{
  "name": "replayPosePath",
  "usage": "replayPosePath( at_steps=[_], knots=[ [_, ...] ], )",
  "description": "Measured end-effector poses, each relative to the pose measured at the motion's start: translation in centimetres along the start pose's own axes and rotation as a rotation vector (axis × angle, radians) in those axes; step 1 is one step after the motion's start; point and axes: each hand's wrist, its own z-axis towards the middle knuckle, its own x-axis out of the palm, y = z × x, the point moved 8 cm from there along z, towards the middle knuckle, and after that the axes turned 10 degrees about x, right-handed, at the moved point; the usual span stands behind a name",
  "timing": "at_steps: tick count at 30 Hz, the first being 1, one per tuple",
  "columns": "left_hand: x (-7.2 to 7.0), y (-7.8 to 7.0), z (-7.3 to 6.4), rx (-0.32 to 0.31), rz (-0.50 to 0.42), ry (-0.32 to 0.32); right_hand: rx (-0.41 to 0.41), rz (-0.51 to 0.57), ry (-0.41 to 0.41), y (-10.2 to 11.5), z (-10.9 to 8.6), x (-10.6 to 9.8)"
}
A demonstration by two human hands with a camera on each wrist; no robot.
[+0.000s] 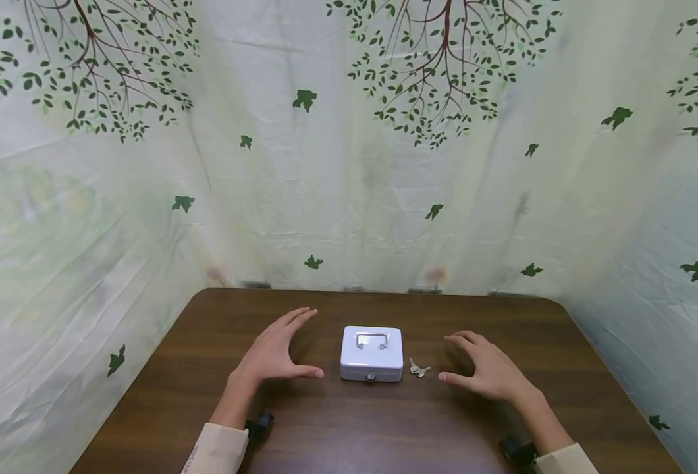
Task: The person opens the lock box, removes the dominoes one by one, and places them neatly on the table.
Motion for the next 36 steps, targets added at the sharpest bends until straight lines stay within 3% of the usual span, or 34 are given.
replayPosePath(
  at_steps=[8,12,17,22,27,36],
  knots=[
    [1.6,-0.8,1.0,0.006,-0.025,0.024,0.04,-0.026,0.052,1.7,1.0,1.6],
    [2.3,-1.6,1.5,0.006,-0.074,0.048,0.053,-0.039,0.073,2.3,1.3,2.3],
    [3.4,-2.2,2.1,0.053,-0.156,0.064,0.058,-0.005,0.097,3.1,1.4,3.3],
    [4.6,-2.5,2.4,0.095,-0.232,0.083,0.066,0.006,0.083,3.5,1.4,3.9],
    [5.4,-2.9,2.5,0.137,-0.237,0.094,0.091,0.013,0.052,3.5,1.4,4.2],
    [6.3,-3.3,2.5,0.162,-0.28,0.078,0.027,0.048,-0.017,4.0,1.2,4.4]
  ],
)
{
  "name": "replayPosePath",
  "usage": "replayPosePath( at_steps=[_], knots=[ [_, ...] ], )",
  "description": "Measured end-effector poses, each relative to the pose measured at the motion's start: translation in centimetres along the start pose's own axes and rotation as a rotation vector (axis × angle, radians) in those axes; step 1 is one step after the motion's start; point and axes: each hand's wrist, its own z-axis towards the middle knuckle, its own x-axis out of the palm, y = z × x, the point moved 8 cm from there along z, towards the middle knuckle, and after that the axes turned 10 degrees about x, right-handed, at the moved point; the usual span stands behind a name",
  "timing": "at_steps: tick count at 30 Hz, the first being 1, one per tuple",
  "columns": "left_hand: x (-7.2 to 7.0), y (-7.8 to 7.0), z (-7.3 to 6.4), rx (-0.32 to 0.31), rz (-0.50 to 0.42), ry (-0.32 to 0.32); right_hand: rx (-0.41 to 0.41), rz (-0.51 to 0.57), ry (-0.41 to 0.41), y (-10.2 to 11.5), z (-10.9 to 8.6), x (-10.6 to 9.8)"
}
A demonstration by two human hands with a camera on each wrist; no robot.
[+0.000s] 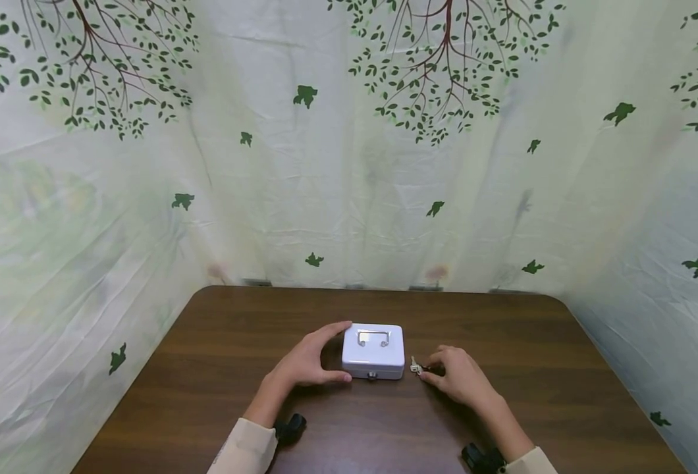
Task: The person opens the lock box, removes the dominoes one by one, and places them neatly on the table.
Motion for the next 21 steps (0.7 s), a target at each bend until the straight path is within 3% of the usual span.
replayPosePath(
  at_steps=[9,13,21],
  knots=[
    [1.0,0.49,-0.02,-0.084,-0.047,0.038,-0.012,0.069,0.023,0.16,-0.1,0.23],
    [0.8,0.35,0.08,-0.101,-0.056,0.043,-0.026,0.087,0.016,0.43,-0.07,0.24],
    [0.77,0.03,0.03,-0.114,-0.056,0.043,0.013,0.125,0.078,0.53,-0.18,0.96]
  ],
)
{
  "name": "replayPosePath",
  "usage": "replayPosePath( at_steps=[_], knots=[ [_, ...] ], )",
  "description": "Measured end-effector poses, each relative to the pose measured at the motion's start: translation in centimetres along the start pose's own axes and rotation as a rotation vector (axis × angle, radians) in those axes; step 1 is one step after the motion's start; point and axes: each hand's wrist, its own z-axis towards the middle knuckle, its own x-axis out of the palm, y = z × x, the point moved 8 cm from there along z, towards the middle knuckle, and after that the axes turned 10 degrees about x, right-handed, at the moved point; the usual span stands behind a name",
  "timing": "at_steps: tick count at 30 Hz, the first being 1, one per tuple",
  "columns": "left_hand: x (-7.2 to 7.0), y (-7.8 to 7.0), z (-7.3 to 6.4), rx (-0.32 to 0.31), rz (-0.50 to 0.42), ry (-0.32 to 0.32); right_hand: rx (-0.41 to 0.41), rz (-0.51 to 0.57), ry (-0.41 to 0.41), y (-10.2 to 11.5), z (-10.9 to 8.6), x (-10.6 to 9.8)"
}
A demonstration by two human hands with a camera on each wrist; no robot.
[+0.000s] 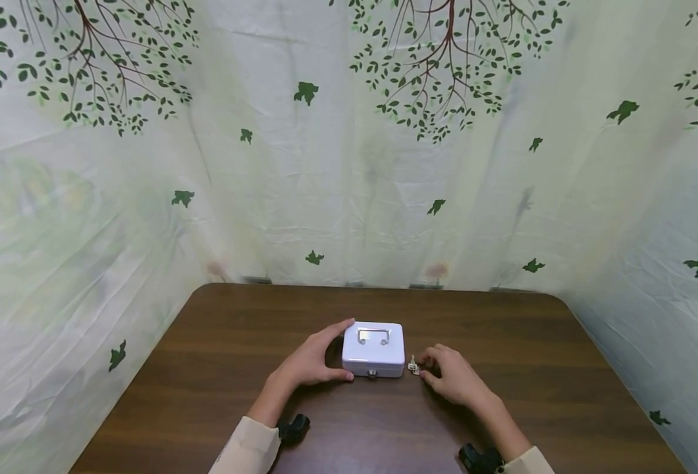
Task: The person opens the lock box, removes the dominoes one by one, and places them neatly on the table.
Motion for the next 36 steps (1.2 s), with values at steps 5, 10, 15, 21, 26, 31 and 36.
replayPosePath(
  at_steps=[5,10,15,21,26,31,36],
  knots=[
    [0.1,-0.1,0.0,-0.003,-0.006,0.001,0.04,-0.001,-0.041,0.3,0.1,0.2],
    [0.3,-0.1,0.0,-0.004,-0.002,0.008,0.113,-0.045,-0.071,0.3,0.3,0.7],
    [0.3,-0.1,0.1,0.002,0.002,0.006,0.137,-0.052,-0.091,0.5,0.5,0.7],
    [0.1,-0.1,0.1,0.001,0.007,0.001,0.13,-0.046,-0.118,0.8,0.5,0.4],
    [0.0,-0.2,0.1,-0.006,0.01,-0.008,0.104,-0.054,-0.154,1.2,0.3,0.1],
    [0.1,-0.2,0.2,0.015,0.037,-0.011,0.106,-0.069,-0.168,1.3,0.2,-0.2],
    [0.1,-0.1,0.2,0.034,0.062,-0.027,0.127,-0.09,-0.187,0.8,0.3,-0.3]
  ],
)
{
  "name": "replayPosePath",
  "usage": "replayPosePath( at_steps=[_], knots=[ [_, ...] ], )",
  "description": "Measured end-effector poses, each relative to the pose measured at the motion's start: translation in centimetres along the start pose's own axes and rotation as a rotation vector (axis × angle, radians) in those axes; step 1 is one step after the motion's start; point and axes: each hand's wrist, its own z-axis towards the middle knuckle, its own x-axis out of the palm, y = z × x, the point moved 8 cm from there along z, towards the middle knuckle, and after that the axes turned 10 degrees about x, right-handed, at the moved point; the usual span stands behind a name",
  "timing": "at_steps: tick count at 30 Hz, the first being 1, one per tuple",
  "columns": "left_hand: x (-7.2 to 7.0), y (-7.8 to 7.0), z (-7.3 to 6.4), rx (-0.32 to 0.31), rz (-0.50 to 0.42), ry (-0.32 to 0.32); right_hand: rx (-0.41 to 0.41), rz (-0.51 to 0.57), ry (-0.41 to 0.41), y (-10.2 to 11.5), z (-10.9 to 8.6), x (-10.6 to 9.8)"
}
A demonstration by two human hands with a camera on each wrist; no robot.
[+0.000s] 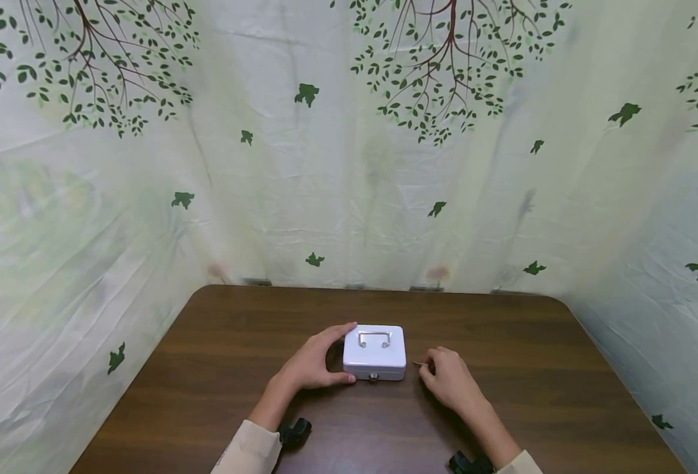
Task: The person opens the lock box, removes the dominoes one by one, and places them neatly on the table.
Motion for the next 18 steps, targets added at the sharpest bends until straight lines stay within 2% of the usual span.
replayPosePath(
  at_steps=[5,10,18],
  knots=[
    [0.0,0.0,0.0,0.007,0.003,-0.017,0.035,0.013,0.006,-0.7,-0.1,0.0],
    [-0.1,-0.1,-0.1,0.008,-0.004,-0.028,0.071,0.106,0.022,-1.2,-0.1,-0.4],
    [-0.1,-0.1,0.1,0.008,-0.023,-0.064,0.068,0.224,0.04,-1.2,0.0,-0.8]
  ],
)
